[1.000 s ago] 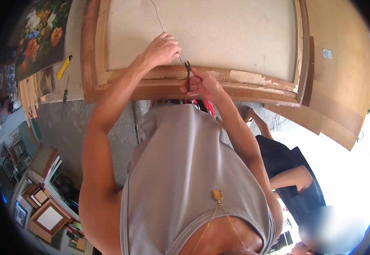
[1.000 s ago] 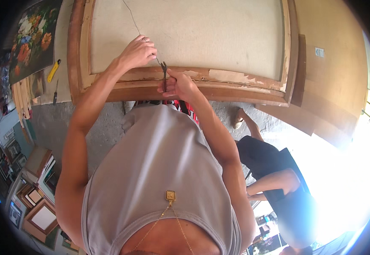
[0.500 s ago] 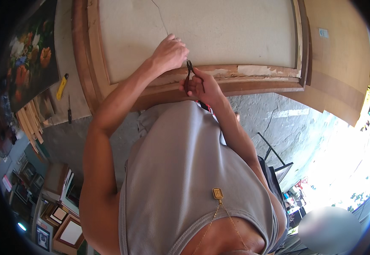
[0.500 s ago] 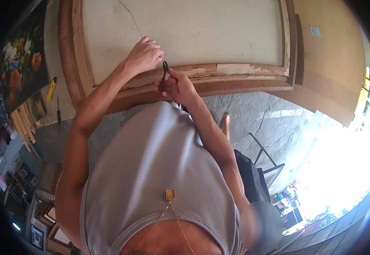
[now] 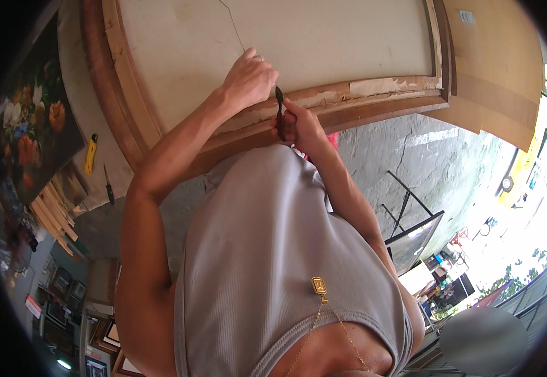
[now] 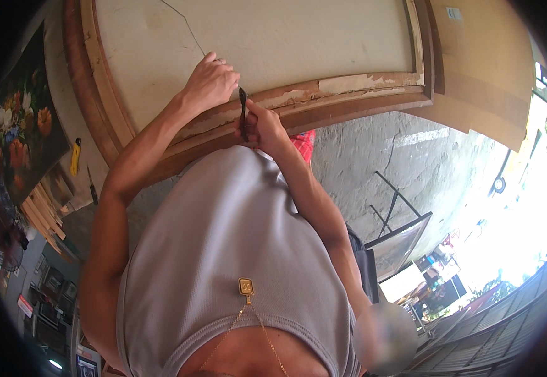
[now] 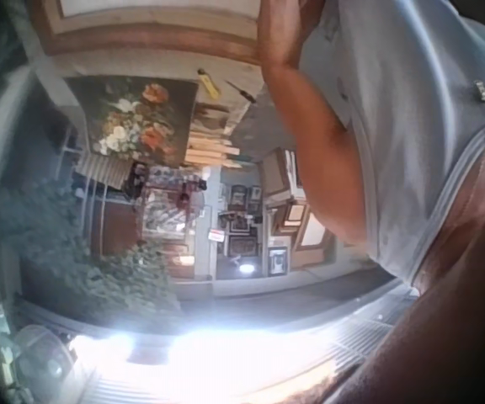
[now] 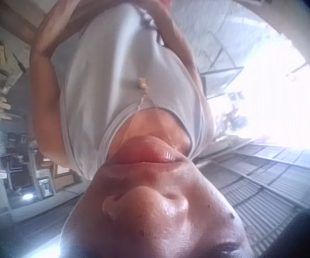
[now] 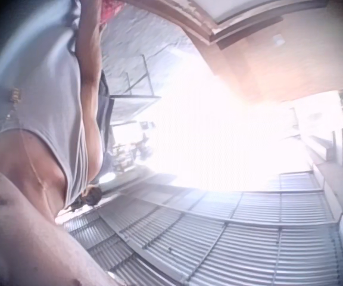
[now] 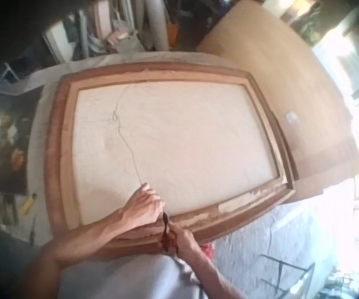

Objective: The person uses pliers to remove staples from the back of a wooden picture frame. They work along the edges, pulling out staples and detaching the backing material. The person then lifts the frame to inspect the removed staples and continues the removal process.

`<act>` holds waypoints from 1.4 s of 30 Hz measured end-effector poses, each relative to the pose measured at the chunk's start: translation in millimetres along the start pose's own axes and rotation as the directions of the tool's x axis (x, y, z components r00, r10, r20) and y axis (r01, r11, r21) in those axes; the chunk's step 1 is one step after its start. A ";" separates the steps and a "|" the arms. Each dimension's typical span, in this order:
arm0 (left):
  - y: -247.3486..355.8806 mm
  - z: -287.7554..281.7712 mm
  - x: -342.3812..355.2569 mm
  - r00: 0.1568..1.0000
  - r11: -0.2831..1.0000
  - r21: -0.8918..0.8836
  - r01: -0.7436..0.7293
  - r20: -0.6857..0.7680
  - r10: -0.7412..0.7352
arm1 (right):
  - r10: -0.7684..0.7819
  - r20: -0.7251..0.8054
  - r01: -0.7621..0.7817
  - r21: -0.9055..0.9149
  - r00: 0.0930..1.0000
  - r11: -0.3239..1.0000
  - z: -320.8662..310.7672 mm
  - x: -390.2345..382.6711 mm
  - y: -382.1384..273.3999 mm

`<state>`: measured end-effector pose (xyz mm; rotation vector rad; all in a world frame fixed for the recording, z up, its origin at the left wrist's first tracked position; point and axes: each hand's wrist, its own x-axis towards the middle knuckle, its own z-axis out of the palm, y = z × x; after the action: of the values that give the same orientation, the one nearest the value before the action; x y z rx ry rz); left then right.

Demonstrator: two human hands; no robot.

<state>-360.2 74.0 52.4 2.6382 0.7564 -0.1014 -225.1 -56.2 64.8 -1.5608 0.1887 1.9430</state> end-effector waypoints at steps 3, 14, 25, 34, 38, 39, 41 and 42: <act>0.1 2.0 1.9 1.000 1.000 0.020 -0.024 -0.014 0.024 | -0.023 -0.022 0.022 -0.030 1.000 0.999 5.6 -3.4 -1.9; 1.1 -3.4 5.2 1.000 0.998 0.063 -0.024 0.015 0.023 | -0.002 0.064 0.000 0.030 0.998 1.000 6.3 -9.5 3.5; 64.0 -118.1 -141.8 0.995 0.185 -0.982 0.048 0.064 0.081 | -0.356 -0.094 0.329 -0.223 0.930 0.918 -22.3 -58.2 14.9; 68.2 -87.4 -191.6 0.891 0.327 -0.830 0.452 0.403 -0.208 | -0.353 -0.112 0.327 -0.199 0.929 0.924 -38.2 -52.8 13.1; 93.1 -28.9 -177.2 0.996 0.276 -0.961 0.038 0.057 0.064 | -0.280 -0.024 0.266 -0.242 0.960 0.933 -15.0 -47.4 6.8; 82.8 -8.4 -172.0 0.997 0.637 -0.770 -0.030 0.025 0.078 | -0.250 0.016 0.246 -0.253 0.968 0.936 -17.0 -40.9 8.5; 49.9 9.7 -144.4 0.999 0.897 -0.441 -0.044 -0.035 0.032 | -0.211 0.059 0.219 -0.244 0.976 0.945 -19.9 -31.3 12.4; 35.5 11.4 -125.8 0.996 0.899 -0.437 0.013 -0.073 -0.049 | -0.203 0.058 0.211 -0.261 0.977 0.942 -17.6 -31.0 11.1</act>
<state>-448.3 -20.3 76.3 2.2115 0.7471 0.1543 -213.6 -85.2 85.3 -1.6447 -0.2520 1.8807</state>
